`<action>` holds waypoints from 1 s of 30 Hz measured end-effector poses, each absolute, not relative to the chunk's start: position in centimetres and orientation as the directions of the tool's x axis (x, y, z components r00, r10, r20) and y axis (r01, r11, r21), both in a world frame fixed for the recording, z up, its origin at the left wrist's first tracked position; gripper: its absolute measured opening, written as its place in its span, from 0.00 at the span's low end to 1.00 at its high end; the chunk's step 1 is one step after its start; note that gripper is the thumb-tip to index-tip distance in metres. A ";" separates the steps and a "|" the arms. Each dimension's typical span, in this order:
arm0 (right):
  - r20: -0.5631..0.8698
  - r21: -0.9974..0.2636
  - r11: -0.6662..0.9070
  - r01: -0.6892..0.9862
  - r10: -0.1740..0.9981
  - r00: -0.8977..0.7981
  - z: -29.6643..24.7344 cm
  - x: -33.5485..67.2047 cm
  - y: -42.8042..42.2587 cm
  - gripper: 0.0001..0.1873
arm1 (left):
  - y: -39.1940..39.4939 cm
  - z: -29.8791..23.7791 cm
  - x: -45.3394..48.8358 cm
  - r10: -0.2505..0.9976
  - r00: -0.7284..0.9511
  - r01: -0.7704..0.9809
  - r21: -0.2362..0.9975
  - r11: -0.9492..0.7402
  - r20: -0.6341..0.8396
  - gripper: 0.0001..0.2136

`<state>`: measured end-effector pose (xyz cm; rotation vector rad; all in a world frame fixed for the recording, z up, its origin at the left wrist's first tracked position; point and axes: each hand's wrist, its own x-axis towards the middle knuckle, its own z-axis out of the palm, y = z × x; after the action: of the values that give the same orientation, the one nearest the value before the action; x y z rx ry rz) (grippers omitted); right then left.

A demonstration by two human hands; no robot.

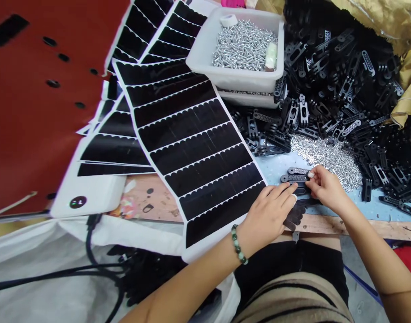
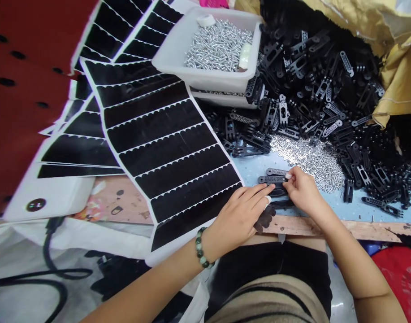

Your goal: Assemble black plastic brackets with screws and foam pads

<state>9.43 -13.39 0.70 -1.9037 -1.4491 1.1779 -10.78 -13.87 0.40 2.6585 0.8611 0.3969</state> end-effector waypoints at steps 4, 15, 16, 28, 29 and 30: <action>-0.405 -0.787 -0.379 0.487 0.913 0.056 1.0 9.5 -13.3 0.04 | -13.9 0.4 -10.8 0.608 0.779 0.516 0.393 -0.761 0.155 0.15; -0.290 -0.686 -0.270 0.676 0.953 0.086 0.7 9.0 -13.3 0.05 | -14.0 0.7 -10.8 0.616 0.778 0.524 0.413 -0.745 0.123 0.16; -0.285 -0.669 -0.262 0.695 0.955 0.085 0.8 9.0 -13.3 0.05 | -14.0 0.7 -10.8 0.616 0.778 0.522 0.419 -0.743 0.122 0.16; 0.257 -0.650 0.338 0.681 0.941 -0.221 2.8 8.1 -15.0 0.12 | -12.8 2.4 -12.4 0.789 0.605 0.380 0.832 -0.405 0.107 0.16; 0.267 -0.663 0.376 0.647 0.927 -0.265 2.9 7.6 -15.0 0.12 | -12.8 2.5 -12.4 0.800 0.594 0.356 0.865 -0.353 0.082 0.16; 0.270 -0.669 0.404 0.624 0.914 -0.302 2.9 7.1 -15.1 0.10 | -12.9 2.4 -12.4 0.813 0.580 0.334 0.896 -0.295 0.051 0.15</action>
<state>7.09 -15.11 2.92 -1.3049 -2.0353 0.5962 -12.45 -12.86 2.43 1.8740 0.9273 0.6425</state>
